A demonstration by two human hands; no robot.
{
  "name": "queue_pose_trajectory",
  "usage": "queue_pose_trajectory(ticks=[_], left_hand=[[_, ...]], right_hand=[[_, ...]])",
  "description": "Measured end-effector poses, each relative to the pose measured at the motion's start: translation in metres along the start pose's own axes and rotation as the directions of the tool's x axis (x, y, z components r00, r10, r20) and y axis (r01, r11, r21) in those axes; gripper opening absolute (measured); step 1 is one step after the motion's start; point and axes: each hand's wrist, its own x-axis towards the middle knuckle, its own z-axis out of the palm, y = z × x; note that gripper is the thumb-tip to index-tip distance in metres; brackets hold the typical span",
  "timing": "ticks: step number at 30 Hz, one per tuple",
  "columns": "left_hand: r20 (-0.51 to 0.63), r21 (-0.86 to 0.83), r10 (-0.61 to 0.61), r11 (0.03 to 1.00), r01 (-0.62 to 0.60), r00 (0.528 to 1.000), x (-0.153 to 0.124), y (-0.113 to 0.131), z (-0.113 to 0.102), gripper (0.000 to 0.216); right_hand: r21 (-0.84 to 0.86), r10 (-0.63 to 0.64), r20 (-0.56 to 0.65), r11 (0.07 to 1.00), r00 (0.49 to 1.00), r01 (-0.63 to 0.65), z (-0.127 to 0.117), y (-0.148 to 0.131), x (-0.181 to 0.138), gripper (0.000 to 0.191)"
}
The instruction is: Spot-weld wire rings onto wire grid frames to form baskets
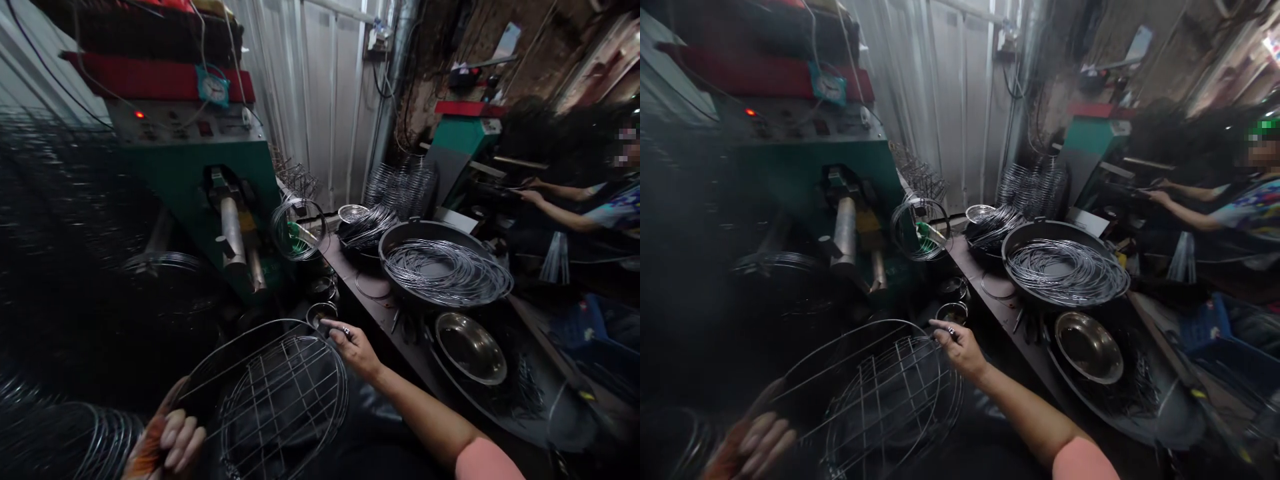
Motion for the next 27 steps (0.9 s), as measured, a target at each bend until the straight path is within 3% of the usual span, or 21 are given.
queue_pose_trajectory(ticks=[5, 12, 19, 27], left_hand=[[0.042, -0.128, -0.011, 0.992, 0.016, 0.999, 0.001, -0.015, 0.021, 0.03], [0.138, -0.116, -0.005, 0.993, 0.021, 0.99, 0.028, -0.027, 0.004, 0.04], [0.114, 0.337, -0.027, 0.941, -0.013, 0.993, 0.031, -0.02, -0.019, 0.065], [0.157, 0.635, 0.029, 0.763, -0.124, 0.987, 0.04, -0.038, -0.056, 0.056]], right_hand=[[0.019, 0.091, 0.041, 0.996, 0.995, -0.092, 0.0, 0.006, 0.0, 0.047], [-0.136, 0.141, -0.011, 0.981, 0.99, -0.141, 0.011, 0.018, 0.006, 0.043], [-0.201, 0.145, -0.061, 0.967, 0.988, -0.155, 0.019, 0.038, 0.011, 0.042], [-0.367, 0.139, 0.043, 0.923, 0.989, -0.114, 0.021, 0.048, 0.024, 0.042]])
